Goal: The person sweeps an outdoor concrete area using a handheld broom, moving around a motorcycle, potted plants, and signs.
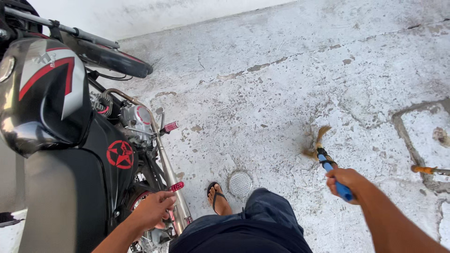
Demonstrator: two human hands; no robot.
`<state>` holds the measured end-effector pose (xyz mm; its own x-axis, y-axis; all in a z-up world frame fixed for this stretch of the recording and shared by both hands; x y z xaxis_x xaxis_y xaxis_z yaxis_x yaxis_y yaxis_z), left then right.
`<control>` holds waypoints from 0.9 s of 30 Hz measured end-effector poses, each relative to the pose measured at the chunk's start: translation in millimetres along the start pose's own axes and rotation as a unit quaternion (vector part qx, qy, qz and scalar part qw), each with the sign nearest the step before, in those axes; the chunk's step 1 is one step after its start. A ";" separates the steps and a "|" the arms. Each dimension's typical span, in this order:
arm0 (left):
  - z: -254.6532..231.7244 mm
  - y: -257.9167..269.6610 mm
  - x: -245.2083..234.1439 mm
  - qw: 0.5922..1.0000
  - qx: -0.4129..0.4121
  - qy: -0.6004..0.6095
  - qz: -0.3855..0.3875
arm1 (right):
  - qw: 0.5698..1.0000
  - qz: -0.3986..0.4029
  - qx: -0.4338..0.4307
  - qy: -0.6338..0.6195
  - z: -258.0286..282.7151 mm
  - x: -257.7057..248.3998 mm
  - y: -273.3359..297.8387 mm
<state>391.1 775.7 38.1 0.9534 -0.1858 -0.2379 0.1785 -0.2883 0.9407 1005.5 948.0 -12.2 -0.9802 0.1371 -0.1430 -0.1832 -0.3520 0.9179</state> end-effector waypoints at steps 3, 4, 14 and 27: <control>-15.9 -14.4 -0.5 1.000 -0.007 -0.001 0.018 | 0.989 0.017 -0.117 0.092 15.4 69.9 24.6; -23.4 -17.2 1.3 1.000 0.006 0.011 0.024 | 0.985 0.031 -0.123 0.116 17.8 97.0 32.8; -141.8 -47.0 -51.5 0.996 0.062 0.063 -0.021 | 0.924 0.345 0.020 0.163 118.7 397.8 -40.3; -294.1 -72.5 -101.0 0.991 0.019 0.125 -0.049 | 0.995 0.093 0.007 0.019 284.5 93.3 -139.7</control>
<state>353.4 1091.6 65.0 0.9634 0.0824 -0.2552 0.2680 -0.3289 0.9055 961.1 1273.4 -48.5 -0.9993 0.0349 0.0161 0.0027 -0.3541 0.9352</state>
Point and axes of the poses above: each hand's wrist, its own y-axis away from the middle knuckle, its own x-axis out of the palm, z = x × y, the point moved 4 cm from there along -y, towards the middle knuckle, and after that the axes turned 9 degrees about -x, right-handed, at the moved point
